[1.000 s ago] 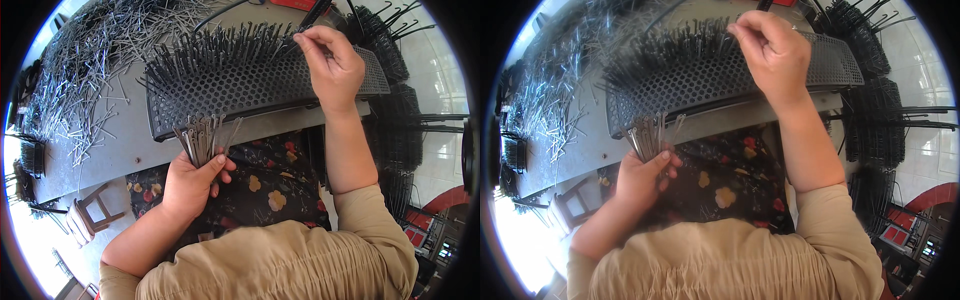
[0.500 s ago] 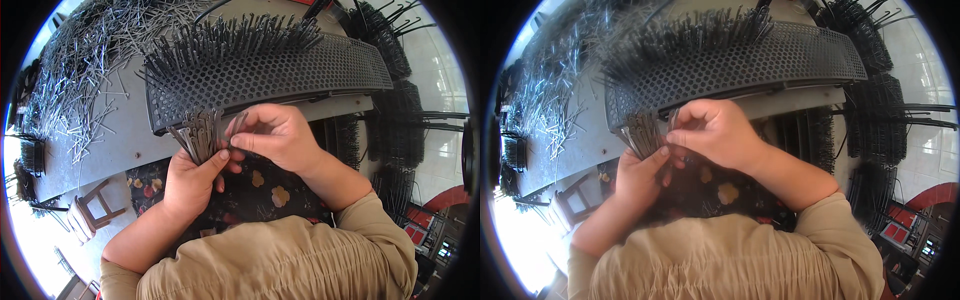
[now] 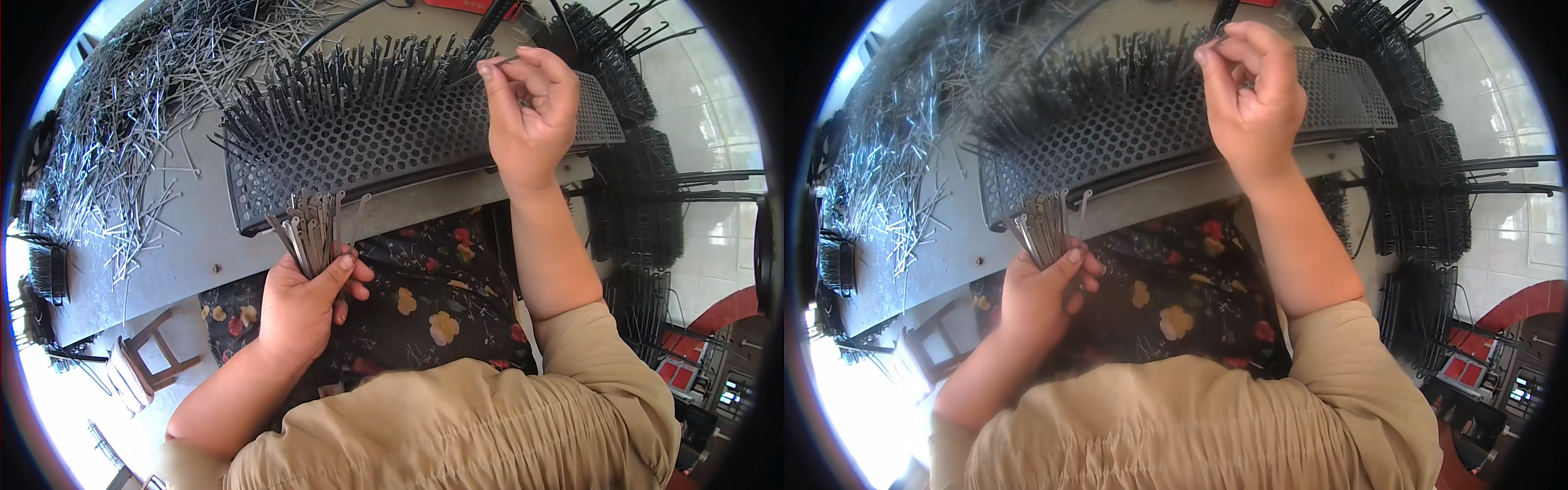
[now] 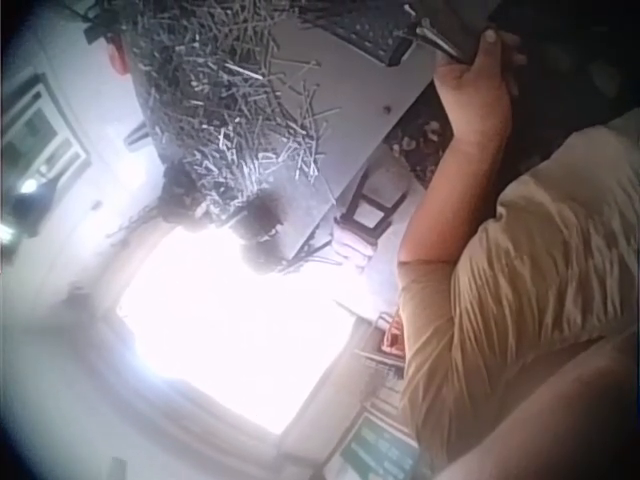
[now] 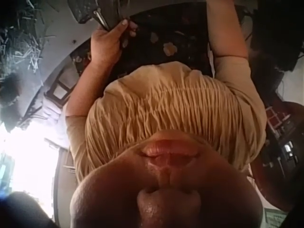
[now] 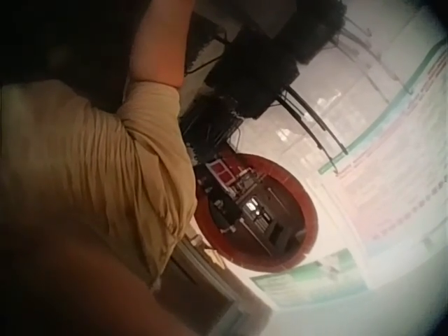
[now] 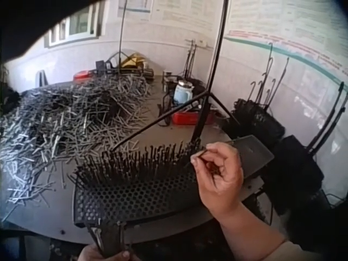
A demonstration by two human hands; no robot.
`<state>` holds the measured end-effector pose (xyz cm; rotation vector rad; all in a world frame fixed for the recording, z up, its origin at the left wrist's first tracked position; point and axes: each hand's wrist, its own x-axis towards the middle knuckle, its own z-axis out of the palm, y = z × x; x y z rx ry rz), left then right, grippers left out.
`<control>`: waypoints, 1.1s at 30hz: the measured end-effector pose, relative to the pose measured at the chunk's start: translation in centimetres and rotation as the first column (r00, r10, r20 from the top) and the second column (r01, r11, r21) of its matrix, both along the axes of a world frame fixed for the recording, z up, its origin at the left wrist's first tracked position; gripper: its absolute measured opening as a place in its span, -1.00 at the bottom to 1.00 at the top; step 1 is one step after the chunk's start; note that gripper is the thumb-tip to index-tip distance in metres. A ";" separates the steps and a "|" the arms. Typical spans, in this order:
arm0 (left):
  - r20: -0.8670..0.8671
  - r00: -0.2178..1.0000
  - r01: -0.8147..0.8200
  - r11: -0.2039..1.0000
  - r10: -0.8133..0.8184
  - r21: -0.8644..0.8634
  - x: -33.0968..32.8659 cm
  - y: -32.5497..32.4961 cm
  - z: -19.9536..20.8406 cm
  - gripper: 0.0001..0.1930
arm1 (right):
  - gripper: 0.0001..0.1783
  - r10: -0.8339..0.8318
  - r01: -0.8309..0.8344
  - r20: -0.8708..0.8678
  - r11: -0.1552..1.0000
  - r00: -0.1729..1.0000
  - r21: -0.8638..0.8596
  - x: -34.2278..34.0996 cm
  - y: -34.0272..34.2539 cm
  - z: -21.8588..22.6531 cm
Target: Sorting and placing small metal pins into a perforated assembly plate.
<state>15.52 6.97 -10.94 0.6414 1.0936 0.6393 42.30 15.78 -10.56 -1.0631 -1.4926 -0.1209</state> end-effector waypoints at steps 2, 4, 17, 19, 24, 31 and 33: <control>-0.004 1.000 0.003 1.000 -0.003 -0.003 -0.1 0.0 0.1 -0.90 | -0.65 0.012 -0.013 -0.044 1.000 0.999 -0.007 -0.1 0.1 -0.3; -0.011 1.000 0.002 1.000 -0.002 -0.006 -0.2 0.0 0.1 -0.90 | -0.76 -0.169 0.186 0.212 0.980 0.963 -0.067 -0.3 0.0 -0.1; 0.066 0.998 -0.002 1.000 0.004 -0.026 -0.2 0.1 -0.1 -0.89 | -0.79 0.103 -0.140 -0.122 0.928 0.987 -0.346 -2.9 -3.3 0.1; 0.097 0.995 0.006 1.000 -0.004 -0.019 -0.3 0.0 -0.1 -0.89 | -0.79 0.316 -0.556 -0.502 0.695 0.805 -0.455 -5.7 -5.6 0.7; 0.487 0.870 0.163 0.977 -0.077 -0.136 -0.9 -0.3 0.1 -0.84 | -0.83 0.296 -0.965 -0.925 0.176 0.241 -0.195 -6.4 -6.9 -0.3; 0.265 0.950 0.208 0.969 -0.167 -0.134 -0.4 0.0 0.3 -0.82 | -0.67 0.237 -0.286 -0.319 0.951 0.917 -0.117 -0.1 -1.5 1.7; 0.239 0.958 0.190 0.973 -0.155 -0.130 0.0 0.0 0.5 -0.83 | -0.69 0.130 -0.134 -0.135 0.991 0.982 -0.023 1.8 0.1 1.1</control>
